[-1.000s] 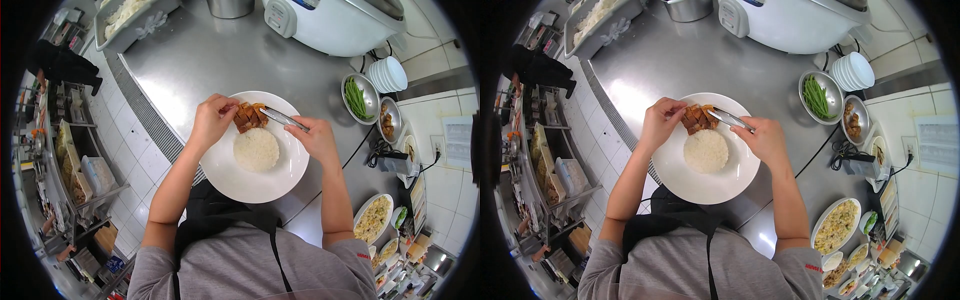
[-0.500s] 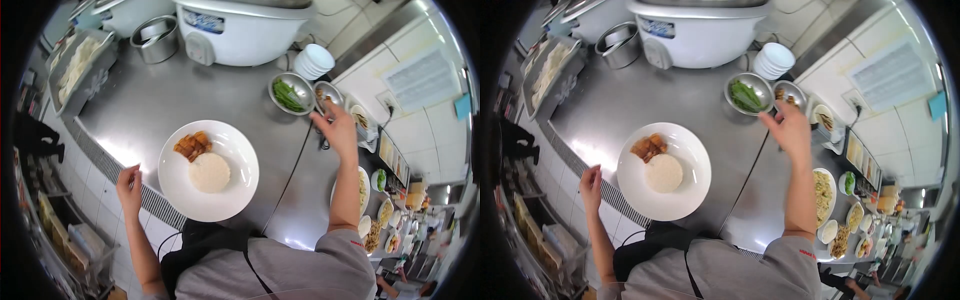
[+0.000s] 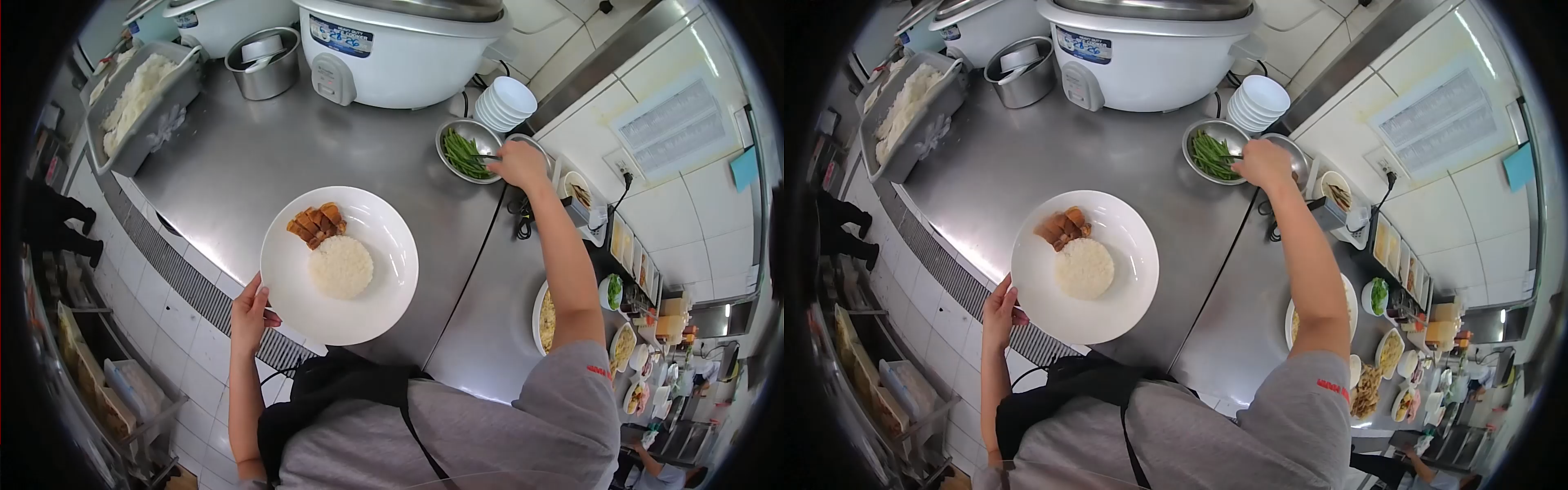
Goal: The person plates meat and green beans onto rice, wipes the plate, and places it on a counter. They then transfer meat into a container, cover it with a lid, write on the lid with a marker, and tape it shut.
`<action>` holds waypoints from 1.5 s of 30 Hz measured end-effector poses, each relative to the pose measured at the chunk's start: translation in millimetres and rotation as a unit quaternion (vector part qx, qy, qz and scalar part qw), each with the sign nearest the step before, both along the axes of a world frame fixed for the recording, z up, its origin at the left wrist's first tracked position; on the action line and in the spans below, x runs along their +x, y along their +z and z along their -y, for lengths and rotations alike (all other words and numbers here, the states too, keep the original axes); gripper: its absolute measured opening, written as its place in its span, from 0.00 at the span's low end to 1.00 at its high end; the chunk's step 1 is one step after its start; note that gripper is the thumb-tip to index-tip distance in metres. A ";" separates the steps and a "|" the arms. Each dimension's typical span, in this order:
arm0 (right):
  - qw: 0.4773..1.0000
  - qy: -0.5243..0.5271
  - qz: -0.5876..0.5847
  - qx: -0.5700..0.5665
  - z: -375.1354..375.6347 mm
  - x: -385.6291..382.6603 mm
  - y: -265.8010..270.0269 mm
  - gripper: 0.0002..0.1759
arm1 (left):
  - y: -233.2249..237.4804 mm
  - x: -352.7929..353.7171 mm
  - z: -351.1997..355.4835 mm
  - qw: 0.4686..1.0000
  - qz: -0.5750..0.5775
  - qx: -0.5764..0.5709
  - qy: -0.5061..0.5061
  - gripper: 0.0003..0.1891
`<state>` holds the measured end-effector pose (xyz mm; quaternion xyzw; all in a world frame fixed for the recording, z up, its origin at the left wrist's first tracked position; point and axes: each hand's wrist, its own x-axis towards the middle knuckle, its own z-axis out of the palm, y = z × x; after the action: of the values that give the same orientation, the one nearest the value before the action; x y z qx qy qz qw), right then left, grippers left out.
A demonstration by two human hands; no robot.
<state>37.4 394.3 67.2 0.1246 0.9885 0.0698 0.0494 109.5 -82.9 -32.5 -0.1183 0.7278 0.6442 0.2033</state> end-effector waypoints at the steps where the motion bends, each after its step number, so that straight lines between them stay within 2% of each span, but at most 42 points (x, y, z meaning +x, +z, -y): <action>1: 1.000 -0.006 0.008 0.005 1.0 -3.9 -3.2 0.18 | -3.0 0.3 -0.9 1.000 -0.004 0.005 0.013 0.19; 5: 1.000 -0.012 0.014 0.005 7.5 -15.0 -12.4 0.18 | -6.1 -2.1 -2.8 1.000 -0.026 0.000 0.005 0.19; 7: 0.999 -0.024 0.027 0.000 3.1 -18.6 -15.3 0.17 | -3.3 -2.7 -13.6 0.999 0.004 0.044 0.012 0.20; 15: 0.997 -0.034 -0.030 -0.060 -32.7 -7.2 9.7 0.14 | -15.7 -14.6 -66.6 0.994 -0.007 0.106 -0.008 0.21; 18: 0.991 -0.036 -0.055 -0.113 -38.7 -1.9 22.0 0.16 | -16.2 -22.1 -80.6 0.992 -0.009 0.120 -0.026 0.21; 20: 0.976 0.015 -0.092 -0.195 -38.2 2.8 30.8 0.18 | -13.9 -29.5 -90.0 0.992 -0.002 0.119 -0.029 0.21; 21: 0.976 0.019 -0.081 -0.200 -21.6 9.9 41.7 0.18 | -14.9 -35.3 -94.2 0.992 -0.020 0.125 -0.031 0.21; 23: 0.957 0.058 -0.039 -0.281 30.2 31.9 61.2 0.19 | -20.9 -28.4 -90.6 0.992 -0.017 0.119 -0.022 0.21; 25: 0.961 0.167 -0.031 -0.220 63.3 45.3 59.7 0.18 | -18.0 -29.7 -89.8 0.991 -0.001 0.130 -0.040 0.21; 29: 0.960 0.205 0.063 -0.182 108.9 53.0 46.0 0.14 | -17.1 -30.2 -89.9 0.991 0.003 0.127 -0.035 0.22; 33: 0.961 0.234 0.082 -0.125 119.0 47.2 38.9 0.13 | -16.6 -30.6 -89.7 0.990 0.006 0.140 -0.035 0.22; 36: 0.964 0.217 0.097 -0.120 113.2 43.9 52.5 0.14 | -16.0 -30.3 -89.9 0.990 0.009 0.138 -0.034 0.22; 38: 0.970 0.162 0.011 -0.180 101.8 45.0 65.3 0.15 | -16.6 -30.1 -90.0 0.990 0.004 0.138 -0.036 0.22; 39: 0.971 0.161 0.011 -0.178 92.4 44.1 67.1 0.15 | -15.7 -30.4 -90.5 0.989 0.004 0.140 -0.038 0.22; 41: 0.984 0.124 -0.047 -0.118 68.8 37.2 67.8 0.17 | -12.8 -30.5 -91.0 0.992 0.015 0.122 -0.038 0.22; 45: 0.994 0.060 -0.057 -0.069 13.0 15.8 37.3 0.17 | -15.8 -30.2 -90.3 0.990 0.008 0.134 -0.042 0.22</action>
<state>53.2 381.3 104.6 0.0650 0.9979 -0.0032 -0.0027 79.2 7.3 -48.3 -0.0648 0.6376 0.7258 0.2500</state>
